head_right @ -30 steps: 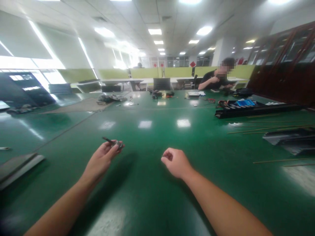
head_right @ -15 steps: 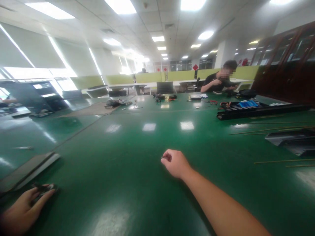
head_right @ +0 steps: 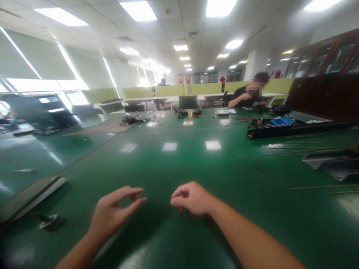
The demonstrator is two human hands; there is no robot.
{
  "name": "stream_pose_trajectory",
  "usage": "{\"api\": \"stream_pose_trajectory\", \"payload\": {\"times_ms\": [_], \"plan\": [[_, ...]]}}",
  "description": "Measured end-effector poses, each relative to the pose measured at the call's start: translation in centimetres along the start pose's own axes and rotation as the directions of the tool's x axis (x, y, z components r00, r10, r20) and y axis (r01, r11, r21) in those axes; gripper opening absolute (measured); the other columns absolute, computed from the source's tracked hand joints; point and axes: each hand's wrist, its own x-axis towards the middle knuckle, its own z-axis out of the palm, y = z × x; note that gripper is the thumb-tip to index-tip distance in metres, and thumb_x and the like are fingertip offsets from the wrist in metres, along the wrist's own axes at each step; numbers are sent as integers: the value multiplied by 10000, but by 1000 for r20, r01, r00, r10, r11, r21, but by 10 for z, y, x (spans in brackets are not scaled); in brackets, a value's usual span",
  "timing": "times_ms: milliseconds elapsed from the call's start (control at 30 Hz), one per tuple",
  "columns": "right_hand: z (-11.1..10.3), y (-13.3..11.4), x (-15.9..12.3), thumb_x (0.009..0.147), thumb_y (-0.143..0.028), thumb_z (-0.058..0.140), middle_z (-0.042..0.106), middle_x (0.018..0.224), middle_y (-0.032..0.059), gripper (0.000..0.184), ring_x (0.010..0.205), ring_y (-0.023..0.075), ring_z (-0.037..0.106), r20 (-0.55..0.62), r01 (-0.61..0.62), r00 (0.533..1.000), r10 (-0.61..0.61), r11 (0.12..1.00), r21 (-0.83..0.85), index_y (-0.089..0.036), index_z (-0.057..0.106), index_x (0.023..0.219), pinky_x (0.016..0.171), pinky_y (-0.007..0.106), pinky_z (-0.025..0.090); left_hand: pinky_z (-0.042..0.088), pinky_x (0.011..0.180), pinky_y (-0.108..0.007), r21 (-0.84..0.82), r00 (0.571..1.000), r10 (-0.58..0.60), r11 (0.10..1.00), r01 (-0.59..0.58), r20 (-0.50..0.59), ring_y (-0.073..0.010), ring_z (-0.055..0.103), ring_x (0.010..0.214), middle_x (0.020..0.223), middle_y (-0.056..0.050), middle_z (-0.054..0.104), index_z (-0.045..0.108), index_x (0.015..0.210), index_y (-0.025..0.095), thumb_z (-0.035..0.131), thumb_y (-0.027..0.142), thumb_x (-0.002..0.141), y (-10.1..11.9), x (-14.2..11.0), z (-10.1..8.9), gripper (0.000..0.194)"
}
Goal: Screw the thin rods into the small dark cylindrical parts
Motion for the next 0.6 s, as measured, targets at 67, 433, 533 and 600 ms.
{"api": "stream_pose_trajectory", "payload": {"times_ms": [67,433,533,600], "plan": [[-2,-1,-1,755,-345,755,627,599,-23,257,537,118,568,17,-23,1000,22,998,66,-130,700,885,547,231,426,482,621,-242,-125,990,53,992,-36,131,-135,609,633,724,10,667,722,1028,240,767,339,766,23,16,25,284],[-2,-1,0,677,-449,812,663,681,7,346,568,111,562,34,7,999,-18,957,290,-128,711,753,580,246,444,468,639,-250,-403,961,135,915,-27,243,-146,602,681,727,-29,654,776,987,275,681,286,853,57,30,62,164],[-1,0,1,701,-475,790,646,657,1,374,570,116,572,42,-5,999,-8,956,292,-123,723,810,601,260,464,522,708,-264,-389,980,77,921,1,184,-169,650,791,859,-44,697,773,949,262,670,310,853,54,25,52,148],[-4,1,2,723,-467,774,647,667,1,389,571,116,581,41,-24,999,13,962,270,-123,731,899,601,261,473,547,785,-290,-316,997,-40,947,57,58,-191,676,855,936,-41,724,762,928,256,686,341,831,44,17,36,150]]}}
